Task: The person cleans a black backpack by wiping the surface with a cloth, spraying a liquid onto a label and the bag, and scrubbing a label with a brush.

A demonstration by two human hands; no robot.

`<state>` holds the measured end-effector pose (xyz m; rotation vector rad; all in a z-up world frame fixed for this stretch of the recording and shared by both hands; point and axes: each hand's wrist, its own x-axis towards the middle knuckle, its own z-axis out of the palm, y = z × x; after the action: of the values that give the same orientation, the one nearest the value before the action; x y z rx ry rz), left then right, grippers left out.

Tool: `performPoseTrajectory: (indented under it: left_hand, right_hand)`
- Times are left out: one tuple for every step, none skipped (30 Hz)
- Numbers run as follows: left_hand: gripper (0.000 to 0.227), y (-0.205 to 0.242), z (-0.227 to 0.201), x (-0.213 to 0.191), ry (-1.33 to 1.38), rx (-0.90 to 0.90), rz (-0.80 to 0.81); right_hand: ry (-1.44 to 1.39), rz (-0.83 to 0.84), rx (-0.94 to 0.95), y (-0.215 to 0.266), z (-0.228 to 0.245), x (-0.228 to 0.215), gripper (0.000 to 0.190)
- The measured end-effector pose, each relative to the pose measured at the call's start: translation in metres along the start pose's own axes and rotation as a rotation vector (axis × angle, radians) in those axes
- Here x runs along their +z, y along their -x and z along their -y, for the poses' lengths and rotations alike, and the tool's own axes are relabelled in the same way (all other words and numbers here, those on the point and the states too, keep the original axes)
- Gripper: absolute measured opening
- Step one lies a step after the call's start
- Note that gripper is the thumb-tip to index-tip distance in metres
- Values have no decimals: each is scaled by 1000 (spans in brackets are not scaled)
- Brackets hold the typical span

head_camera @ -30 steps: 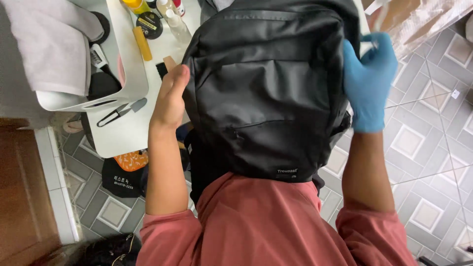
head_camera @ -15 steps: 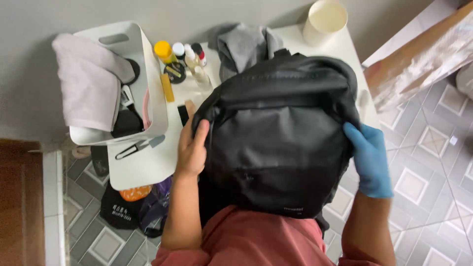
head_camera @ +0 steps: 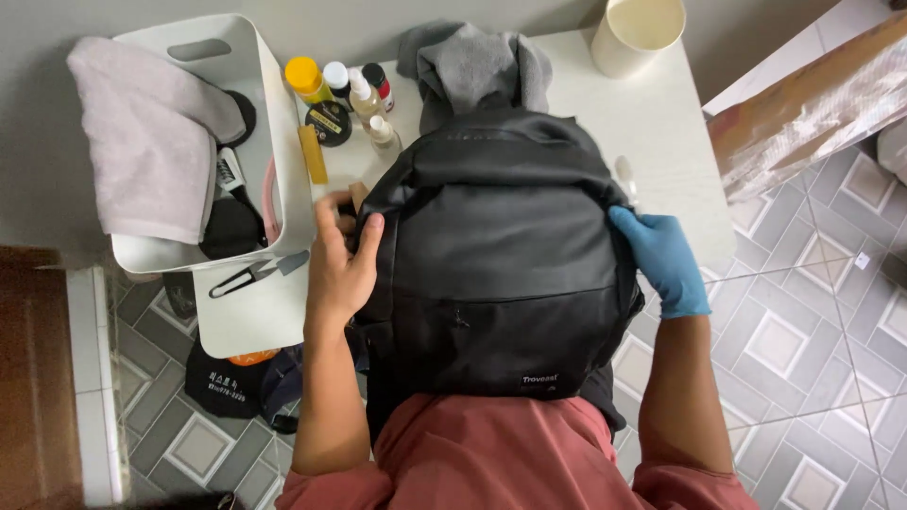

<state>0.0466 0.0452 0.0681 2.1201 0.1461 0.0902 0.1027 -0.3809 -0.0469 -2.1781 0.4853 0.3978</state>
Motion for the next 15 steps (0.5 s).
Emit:
performPoseTrajectory:
  left_hand:
    - [54, 3, -2, -1, -55, 96, -78]
    - [54, 1, -1, 4, -57, 87, -72]
    - [47, 0, -1, 8, -75, 242, -156]
    - [42, -1, 1, 13, -91, 400, -237]
    - [42, -3, -3, 15, -91, 393, -230]
    - [23, -5, -6, 18, -81, 515, -175]
    - [16, -6, -9, 21, -70, 637, -119]
    - [16, -6, -11, 25, -69, 626, -114]
    - [16, -6, -12, 28, -200, 624, -190]
    - [27, -7, -14, 32, -332, 623, -264]
    - [27, -5, -26, 30, -331, 616, -258]
    - [24, -5, -38, 27, -367, 709, -302]
    - [27, -4, -50, 25, -404, 802, -346]
    - [27, -7, -51, 25, -403, 795, -340]
    - [23, -9, -53, 26, -342, 747, -230]
  right_hand:
    - [-3, -48, -34, 3, -2, -2, 45]
    - [0, -42, -25, -2, -18, -5, 45]
    - [-4, -66, -26, -7, -33, -8, 45]
    - [-7, -93, -25, -11, -49, -11, 44]
    - [-4, -89, -16, 10, -24, -19, 44]
    - [-71, -85, -83, 30, 0, -27, 37]
    - [-139, -83, -150, 50, 25, -35, 31]
    - [-134, -77, -141, 57, 24, -40, 31]
    - [-135, -76, -107, 62, 23, -46, 34]
    - [-136, -77, -74, 68, 22, -52, 43]
    - [-132, -73, -66, 76, 25, -57, 43]
    - [-116, -88, -55, 84, 27, -61, 49]
    - [-100, -104, -45, 93, 30, -65, 56]
    - [-96, -99, -38, 97, 22, -68, 56]
    - [-158, -84, -136, 102, 14, -70, 48]
